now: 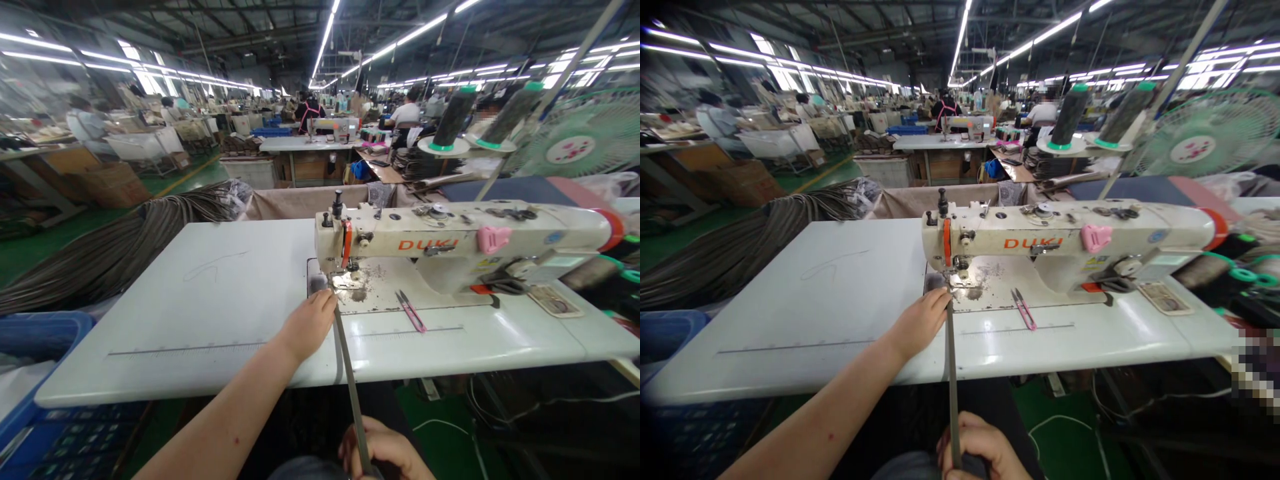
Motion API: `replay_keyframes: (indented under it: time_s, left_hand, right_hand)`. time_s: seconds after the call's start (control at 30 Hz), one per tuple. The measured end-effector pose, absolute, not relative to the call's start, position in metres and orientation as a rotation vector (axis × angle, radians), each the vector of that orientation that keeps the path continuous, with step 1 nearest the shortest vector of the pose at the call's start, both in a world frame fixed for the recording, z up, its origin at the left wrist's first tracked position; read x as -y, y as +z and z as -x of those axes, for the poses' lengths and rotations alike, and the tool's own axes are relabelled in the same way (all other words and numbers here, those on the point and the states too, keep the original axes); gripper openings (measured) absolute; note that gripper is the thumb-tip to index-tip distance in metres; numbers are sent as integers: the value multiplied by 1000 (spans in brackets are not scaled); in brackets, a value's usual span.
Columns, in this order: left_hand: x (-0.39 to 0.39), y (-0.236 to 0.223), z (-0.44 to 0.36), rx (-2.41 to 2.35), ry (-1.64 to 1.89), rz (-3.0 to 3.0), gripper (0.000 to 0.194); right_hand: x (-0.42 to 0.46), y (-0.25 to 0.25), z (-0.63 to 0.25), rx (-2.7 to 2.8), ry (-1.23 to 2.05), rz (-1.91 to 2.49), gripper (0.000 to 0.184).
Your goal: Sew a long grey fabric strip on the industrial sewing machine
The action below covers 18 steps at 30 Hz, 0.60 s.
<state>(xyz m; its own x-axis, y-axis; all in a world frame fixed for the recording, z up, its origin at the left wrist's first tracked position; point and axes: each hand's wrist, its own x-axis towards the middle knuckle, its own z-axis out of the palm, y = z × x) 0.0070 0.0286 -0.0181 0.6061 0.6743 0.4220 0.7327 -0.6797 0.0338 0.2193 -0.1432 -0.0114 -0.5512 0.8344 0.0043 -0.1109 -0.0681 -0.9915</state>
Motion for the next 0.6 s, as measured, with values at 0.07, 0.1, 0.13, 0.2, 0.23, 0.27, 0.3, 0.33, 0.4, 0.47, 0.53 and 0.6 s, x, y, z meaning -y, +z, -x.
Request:
replay_keyframes:
  time_s: [0.07,0.1,0.13,0.2,0.23,0.27,0.3,0.33,0.4,0.47,0.53,0.6]
  left_hand:
    - [-28,-19,-7,1154,-580,2696,29]
    - [-28,-20,-7,1151,-567,2706,28]
    - [-28,-20,-6,1159,-564,2713,27]
    - [-28,-22,-6,1190,-582,2712,25]
    - [-28,-22,-6,1202,-591,2706,24]
    - [-28,-22,-6,1203,-593,2703,24]
    - [-28,-22,-6,1196,-587,2702,24]
    - [-28,-22,-6,1186,-576,2702,25]
    - [-28,-22,-6,1168,-560,2702,27]
    - [-28,-22,-6,1177,-567,2698,27]
    - [-28,-22,-6,1193,-578,2697,27]
    - [-28,-22,-6,1196,-578,2694,27]
  right_hand:
    - [141,-15,-218,1524,1661,855,30]
    - [140,-18,-217,1512,1651,889,29]
    - [139,-22,-215,1476,1664,919,28]
    - [139,-31,-213,1344,1772,897,29]
    - [139,-36,-211,1255,1847,853,33]
    - [139,-40,-210,1166,1910,796,38]
    - [139,-43,-209,1100,1946,741,42]
    - [139,-46,-208,1086,1954,706,44]
    - [139,-51,-208,1211,1919,740,43]
    - [140,-56,-208,1456,1864,856,44]
    - [142,-62,-208,1659,1837,954,43]
    - [144,-64,-207,1741,1830,995,40]
